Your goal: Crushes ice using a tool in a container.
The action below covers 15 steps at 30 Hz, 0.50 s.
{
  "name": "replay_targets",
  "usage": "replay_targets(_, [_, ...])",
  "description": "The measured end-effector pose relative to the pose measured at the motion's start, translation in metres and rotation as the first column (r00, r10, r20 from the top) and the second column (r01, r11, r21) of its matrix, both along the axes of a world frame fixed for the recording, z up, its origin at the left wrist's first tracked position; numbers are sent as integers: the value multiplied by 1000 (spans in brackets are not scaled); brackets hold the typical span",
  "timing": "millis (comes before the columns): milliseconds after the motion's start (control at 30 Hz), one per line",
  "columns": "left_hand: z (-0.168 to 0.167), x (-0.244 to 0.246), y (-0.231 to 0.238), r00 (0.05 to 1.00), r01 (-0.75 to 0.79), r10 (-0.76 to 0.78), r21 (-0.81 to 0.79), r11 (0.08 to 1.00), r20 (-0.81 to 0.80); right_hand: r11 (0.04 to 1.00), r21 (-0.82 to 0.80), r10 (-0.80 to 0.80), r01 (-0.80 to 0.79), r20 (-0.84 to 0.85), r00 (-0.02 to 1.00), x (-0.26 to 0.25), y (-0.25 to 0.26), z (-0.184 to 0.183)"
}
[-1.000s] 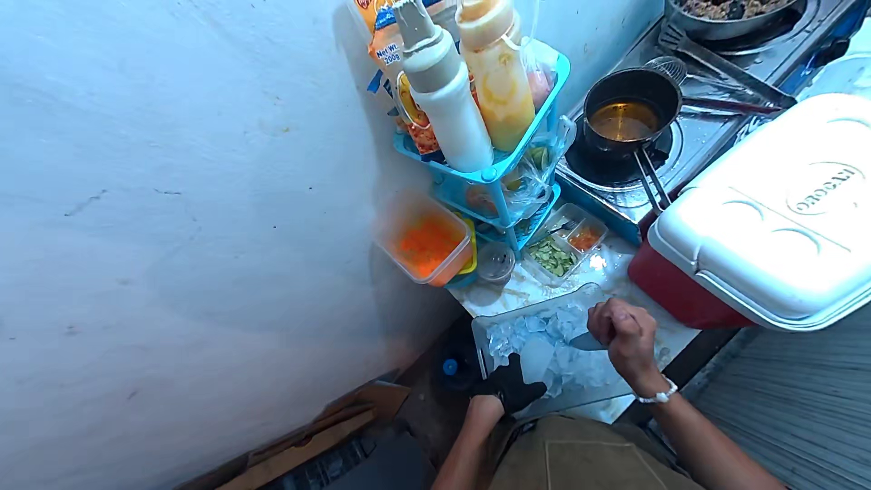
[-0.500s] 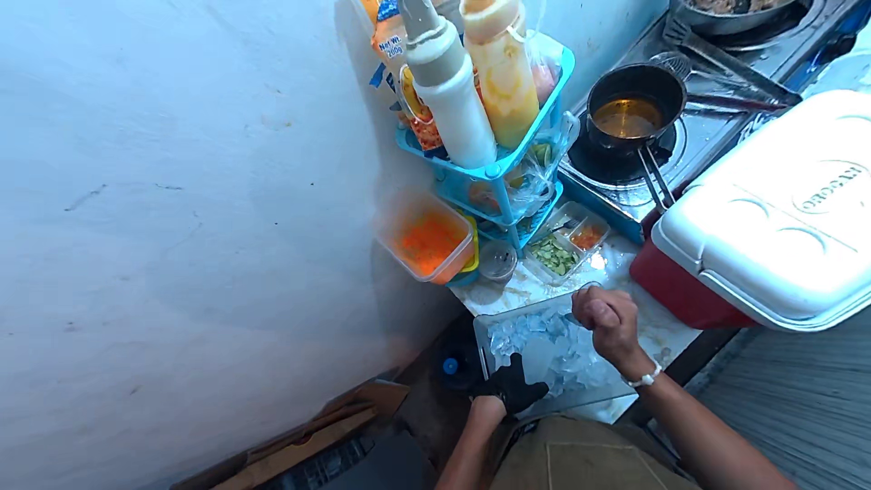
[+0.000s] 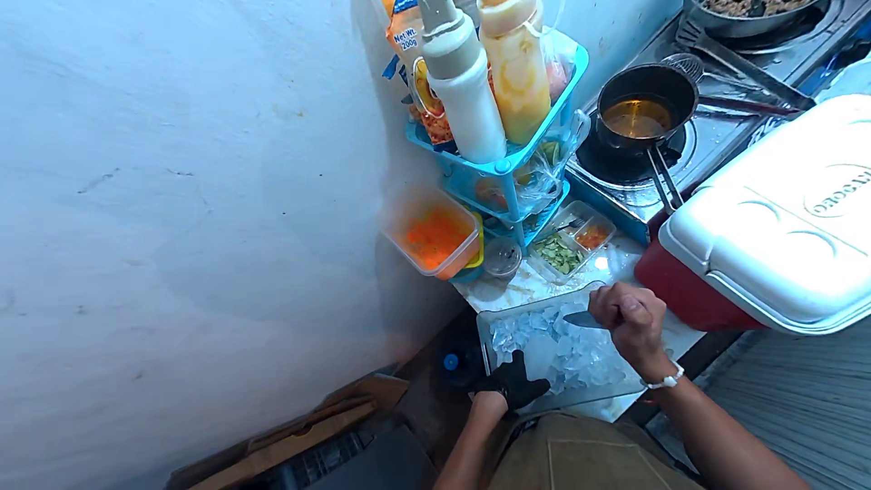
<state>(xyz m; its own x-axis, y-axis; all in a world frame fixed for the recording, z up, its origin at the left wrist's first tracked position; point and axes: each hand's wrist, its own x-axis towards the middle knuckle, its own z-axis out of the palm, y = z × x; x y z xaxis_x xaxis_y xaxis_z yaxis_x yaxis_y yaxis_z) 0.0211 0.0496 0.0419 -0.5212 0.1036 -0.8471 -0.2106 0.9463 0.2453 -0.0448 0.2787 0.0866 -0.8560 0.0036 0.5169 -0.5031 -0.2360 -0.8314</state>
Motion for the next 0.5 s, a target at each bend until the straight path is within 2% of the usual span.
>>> replay_targets(100, [35,-5,16,995,-65,69,-57,996,68,999,-23,-38,38,2,999,2,7,-3])
replay_targets(167, [24,-4,11,1000,-11,12,-31,999,27,999,-11,-38,37,-16,999,2,6,-4])
replay_targets(233, [21,-6,7,999,-7,7,2,1000,36,999,19,-25,26,-53,998,2,2,-2])
replay_targets(367, [-7,2,-2,999,-1,1,7,1000,-36,998,64,11,-6,-83,996,1,-6,0])
replay_targets(433, [3,0,2,1000,-8,8,1,1000,-21,996,78,42,-37,-63,997,-3,-11,6])
replay_targets(500, [27,-7,12,999,-14,15,-10,1000,42,992,106,75,-66,-84,994,-5,-15,25])
